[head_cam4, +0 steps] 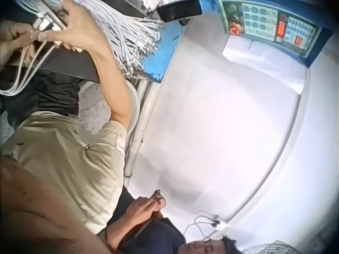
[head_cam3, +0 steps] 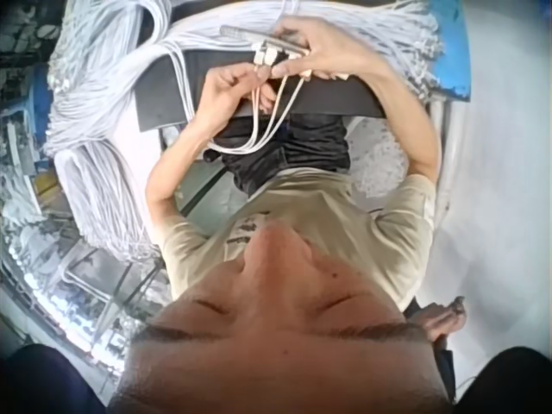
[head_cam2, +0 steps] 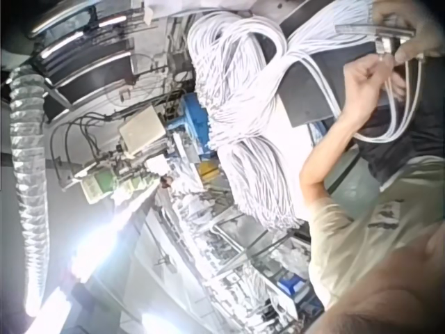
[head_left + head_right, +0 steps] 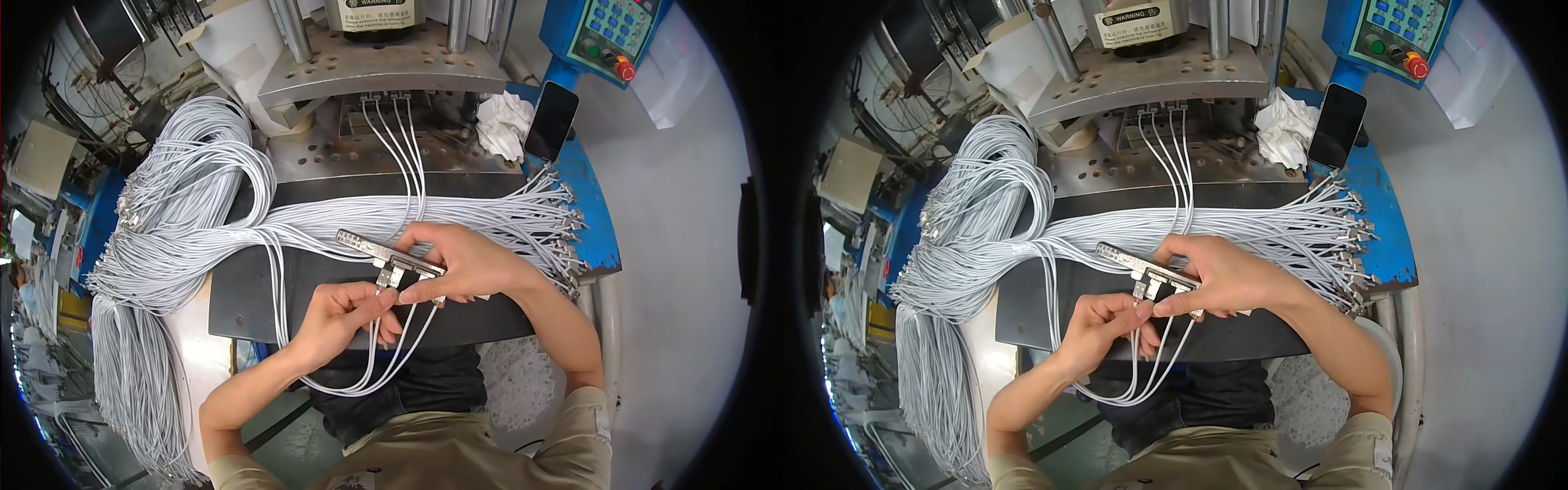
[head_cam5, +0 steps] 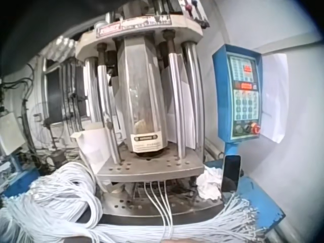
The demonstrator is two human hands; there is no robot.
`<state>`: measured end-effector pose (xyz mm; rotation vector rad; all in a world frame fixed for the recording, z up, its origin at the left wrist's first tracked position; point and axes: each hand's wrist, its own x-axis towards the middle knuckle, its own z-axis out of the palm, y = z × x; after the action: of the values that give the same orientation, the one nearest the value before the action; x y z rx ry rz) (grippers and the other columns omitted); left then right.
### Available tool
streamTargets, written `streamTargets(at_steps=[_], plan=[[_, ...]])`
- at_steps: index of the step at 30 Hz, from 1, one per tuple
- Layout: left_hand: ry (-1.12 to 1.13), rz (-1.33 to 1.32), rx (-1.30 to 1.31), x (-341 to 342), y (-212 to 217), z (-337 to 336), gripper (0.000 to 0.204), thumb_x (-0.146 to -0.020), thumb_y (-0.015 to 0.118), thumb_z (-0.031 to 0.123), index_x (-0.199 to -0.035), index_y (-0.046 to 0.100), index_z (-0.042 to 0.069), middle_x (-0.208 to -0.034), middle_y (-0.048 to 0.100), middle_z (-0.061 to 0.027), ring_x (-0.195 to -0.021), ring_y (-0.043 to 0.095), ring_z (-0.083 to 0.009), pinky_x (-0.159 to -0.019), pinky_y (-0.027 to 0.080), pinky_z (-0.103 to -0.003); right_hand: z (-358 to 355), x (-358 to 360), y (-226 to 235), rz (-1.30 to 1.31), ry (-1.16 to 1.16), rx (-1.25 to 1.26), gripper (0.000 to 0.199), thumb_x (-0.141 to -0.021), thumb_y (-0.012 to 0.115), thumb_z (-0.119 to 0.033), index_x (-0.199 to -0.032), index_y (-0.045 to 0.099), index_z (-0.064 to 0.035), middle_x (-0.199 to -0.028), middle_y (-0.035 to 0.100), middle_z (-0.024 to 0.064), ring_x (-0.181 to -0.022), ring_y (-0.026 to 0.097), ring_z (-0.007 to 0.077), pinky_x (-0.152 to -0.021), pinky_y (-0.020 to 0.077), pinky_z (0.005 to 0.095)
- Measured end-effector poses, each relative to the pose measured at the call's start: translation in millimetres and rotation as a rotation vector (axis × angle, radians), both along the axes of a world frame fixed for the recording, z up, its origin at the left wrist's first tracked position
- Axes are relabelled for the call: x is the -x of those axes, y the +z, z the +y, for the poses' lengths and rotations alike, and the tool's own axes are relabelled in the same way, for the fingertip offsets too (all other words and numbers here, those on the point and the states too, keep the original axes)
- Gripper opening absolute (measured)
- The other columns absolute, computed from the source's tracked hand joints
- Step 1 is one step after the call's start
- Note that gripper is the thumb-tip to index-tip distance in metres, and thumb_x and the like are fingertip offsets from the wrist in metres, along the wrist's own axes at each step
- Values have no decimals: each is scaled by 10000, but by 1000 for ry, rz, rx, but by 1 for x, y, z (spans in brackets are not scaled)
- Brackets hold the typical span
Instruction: The person inserts cable ends into a metal holder, places the holder into a press machine to process them, and removes and organizes the finished cables.
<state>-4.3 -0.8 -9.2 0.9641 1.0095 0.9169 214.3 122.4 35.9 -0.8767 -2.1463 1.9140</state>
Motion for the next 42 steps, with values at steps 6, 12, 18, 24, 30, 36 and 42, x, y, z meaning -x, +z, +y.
streamTargets(at_steps=[6, 12, 18, 24, 30, 36, 42], plan=[[24, 16, -2, -4, 6, -3, 397, -1112, 499, 283, -1118, 698, -61, -927, 757, -149, -758, 734, -191, -720, 595, -309, -3, 2, 4, -38, -70, 44, 446, -905, 819, -316, -1161, 571, -48, -615, 626, 26, -422, 531, 74, -375, 337, 228], [7, -7, 7, -5, 4, -3, 489, -1129, 430, 352, -1175, 676, -69, -971, 758, -174, -784, 745, -219, -755, 612, -329, -3, -2, 4, -70, -51, 4, 410, -929, 792, -348, -1133, 582, -61, -613, 627, 26, -430, 556, 79, -372, 350, 227], [5, 4, -6, -4, 4, -3, 485, -1130, 426, 356, -1169, 679, -56, -990, 760, -176, -802, 748, -220, -754, 610, -330, -1, -4, 3, -62, -22, -35, 378, -934, 786, -342, -1109, 597, -66, -608, 630, 25, -437, 563, 75, -374, 347, 226], [-7, 9, 1, -5, 3, -1, 481, -1131, 420, 357, -1162, 681, -45, -1003, 762, -175, -809, 744, -213, -755, 604, -326, -3, -5, 6, -79, 5, -52, 369, -933, 787, -334, -1116, 608, -67, -607, 634, 23, -428, 544, 68, -378, 334, 225], [1, 24, -3, -8, 6, -2, 479, -1131, 421, 357, -1163, 681, -45, -1013, 762, -177, -818, 742, -210, -753, 597, -319, 1, -8, -1, -26, 19, -121, 385, -929, 782, -352, -1129, 633, -59, -656, 652, 39, -448, 557, 93, -413, 371, 249], [-17, 40, -17, -11, 7, -5, 475, -1131, 422, 353, -1171, 677, -46, -1027, 761, -182, -821, 743, -210, -752, 597, -318, 0, -12, -3, -28, 22, -126, 388, -922, 800, -290, -1183, 653, -42, -769, 686, 27, -522, 555, 70, -447, 399, 232], [-10, 22, -12, -11, 11, -7, 457, -1131, 429, 340, -1169, 679, -40, -1042, 761, -183, -821, 742, -208, -754, 597, -317, -1, -11, -1, -25, 36, -124, 376, -924, 799, -278, -1178, 657, -39, -777, 688, 25, -531, 556, 65, -447, 407, 233]])
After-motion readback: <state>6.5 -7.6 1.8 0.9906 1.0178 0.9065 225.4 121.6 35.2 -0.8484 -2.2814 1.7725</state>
